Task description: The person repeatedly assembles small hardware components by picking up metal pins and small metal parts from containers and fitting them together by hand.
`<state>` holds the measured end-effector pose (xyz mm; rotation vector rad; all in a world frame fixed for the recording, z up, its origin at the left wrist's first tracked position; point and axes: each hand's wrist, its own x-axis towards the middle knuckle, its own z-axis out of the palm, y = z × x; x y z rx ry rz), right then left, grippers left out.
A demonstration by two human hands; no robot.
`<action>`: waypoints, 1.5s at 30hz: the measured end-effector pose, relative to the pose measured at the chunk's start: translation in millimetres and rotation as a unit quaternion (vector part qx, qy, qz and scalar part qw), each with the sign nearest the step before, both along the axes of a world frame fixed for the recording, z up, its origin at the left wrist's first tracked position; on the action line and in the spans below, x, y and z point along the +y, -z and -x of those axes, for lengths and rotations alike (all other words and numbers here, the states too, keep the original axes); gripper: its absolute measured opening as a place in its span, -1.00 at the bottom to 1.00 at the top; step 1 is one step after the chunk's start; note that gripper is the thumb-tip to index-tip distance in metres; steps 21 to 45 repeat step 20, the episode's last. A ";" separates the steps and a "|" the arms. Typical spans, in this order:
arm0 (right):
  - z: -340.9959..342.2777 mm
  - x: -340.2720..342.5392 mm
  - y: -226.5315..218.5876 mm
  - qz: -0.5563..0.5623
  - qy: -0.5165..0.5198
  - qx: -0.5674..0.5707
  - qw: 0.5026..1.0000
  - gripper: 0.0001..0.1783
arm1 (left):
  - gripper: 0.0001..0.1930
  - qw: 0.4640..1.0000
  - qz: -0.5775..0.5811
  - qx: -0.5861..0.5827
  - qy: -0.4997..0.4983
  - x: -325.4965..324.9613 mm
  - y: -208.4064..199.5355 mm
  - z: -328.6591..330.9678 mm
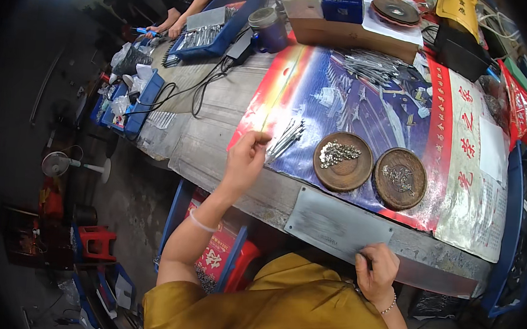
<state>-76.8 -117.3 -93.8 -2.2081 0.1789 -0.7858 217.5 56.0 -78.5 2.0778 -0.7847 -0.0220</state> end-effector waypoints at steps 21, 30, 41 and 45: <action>-0.7 1.4 7.6 0.037 0.021 -0.003 0.999 -0.83 | -0.70 0.997 -0.070 0.035 -0.006 -34.6 19.8 -49.3; -0.7 1.4 7.6 0.037 0.021 -0.003 0.999 -0.83 | -0.70 0.997 -0.070 0.035 -0.006 -34.6 19.8 -49.3; -0.7 1.4 7.6 0.037 0.021 -0.003 0.999 -0.83 | -0.70 0.997 -0.070 0.035 -0.006 -34.6 19.8 -49.3; -0.7 1.4 7.6 0.037 0.021 -0.003 0.999 -0.83 | -0.70 0.997 -0.070 0.035 -0.006 -34.6 19.8 -49.3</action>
